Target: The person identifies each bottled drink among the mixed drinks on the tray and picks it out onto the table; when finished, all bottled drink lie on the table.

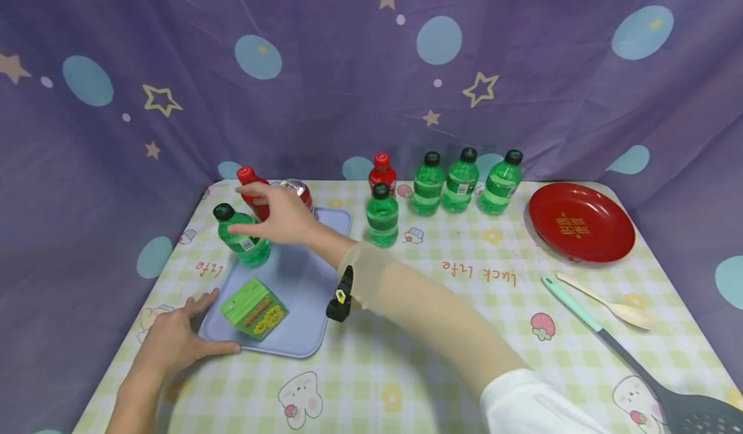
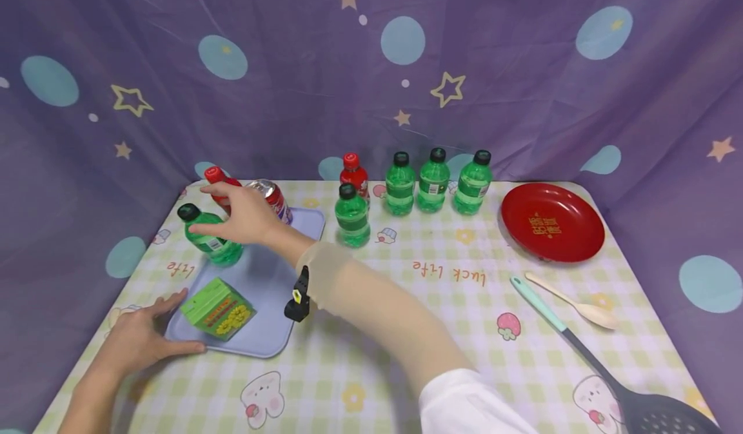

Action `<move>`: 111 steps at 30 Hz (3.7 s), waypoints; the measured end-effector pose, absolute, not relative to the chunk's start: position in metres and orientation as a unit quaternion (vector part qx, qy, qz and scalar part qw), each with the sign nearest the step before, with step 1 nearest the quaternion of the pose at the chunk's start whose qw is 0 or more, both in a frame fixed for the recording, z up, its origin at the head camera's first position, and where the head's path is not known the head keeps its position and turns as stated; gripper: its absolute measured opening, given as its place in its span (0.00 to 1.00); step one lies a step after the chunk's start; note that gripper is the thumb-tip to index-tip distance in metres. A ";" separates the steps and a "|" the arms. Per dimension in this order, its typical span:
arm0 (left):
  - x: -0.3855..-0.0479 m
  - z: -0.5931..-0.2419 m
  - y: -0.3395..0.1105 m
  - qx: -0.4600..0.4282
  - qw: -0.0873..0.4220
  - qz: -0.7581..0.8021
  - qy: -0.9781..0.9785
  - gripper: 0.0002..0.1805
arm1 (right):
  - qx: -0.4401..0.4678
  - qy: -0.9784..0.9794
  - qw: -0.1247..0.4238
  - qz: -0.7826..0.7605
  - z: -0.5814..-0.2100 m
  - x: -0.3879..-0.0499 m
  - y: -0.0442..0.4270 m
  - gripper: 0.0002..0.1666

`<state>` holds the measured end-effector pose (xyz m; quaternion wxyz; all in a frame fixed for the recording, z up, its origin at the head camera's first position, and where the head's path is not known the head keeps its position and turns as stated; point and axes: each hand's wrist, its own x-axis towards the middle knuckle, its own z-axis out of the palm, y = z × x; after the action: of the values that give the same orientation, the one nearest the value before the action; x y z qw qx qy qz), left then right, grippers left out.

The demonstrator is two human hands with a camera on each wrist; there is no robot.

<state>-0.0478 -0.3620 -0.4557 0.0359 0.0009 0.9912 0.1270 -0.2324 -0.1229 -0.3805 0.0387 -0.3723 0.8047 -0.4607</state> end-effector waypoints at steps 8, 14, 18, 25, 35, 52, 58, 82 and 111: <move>-0.047 -0.458 -0.363 0.008 0.026 0.131 0.991 0.71 | -0.367 0.822 0.039 -0.434 -0.394 -0.228 -0.135 0.45; -0.048 -0.458 -0.363 0.005 0.028 0.130 0.991 0.72 | -0.351 0.826 0.017 -0.440 -0.407 -0.226 -0.141 0.48; -0.047 -0.458 -0.363 0.001 0.032 0.130 0.991 0.72 | -0.344 0.832 0.019 -0.435 -0.414 -0.224 -0.144 0.47; -0.046 -0.458 -0.362 -0.003 0.038 0.133 0.990 0.73 | -0.336 0.839 0.024 -0.428 -0.426 -0.224 -0.149 0.47; -0.046 -0.457 -0.362 -0.003 0.031 0.139 0.990 0.73 | -0.326 0.852 0.022 -0.408 -0.436 -0.223 -0.158 0.46; -0.046 -0.457 -0.361 0.001 0.030 0.139 0.990 0.73 | -0.314 0.849 0.005 -0.425 -0.434 -0.213 -0.155 0.43; -0.046 -0.458 -0.361 0.005 0.025 0.139 0.990 0.72 | -0.310 0.842 -0.014 -0.441 -0.420 -0.205 -0.142 0.43; -0.048 -0.458 -0.364 -0.005 0.038 0.141 0.989 0.72 | -0.336 0.780 0.039 -0.526 -0.355 -0.195 -0.008 0.44; -0.050 -0.456 -0.363 -0.008 0.045 0.143 0.989 0.73 | -0.247 0.844 0.049 -0.474 -0.371 -0.186 0.140 0.46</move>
<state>-0.0496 -0.3628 -0.4564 0.0451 -0.0080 0.9887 0.1428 -0.1858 0.1396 -0.3711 0.0494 -0.2470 0.8436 -0.4742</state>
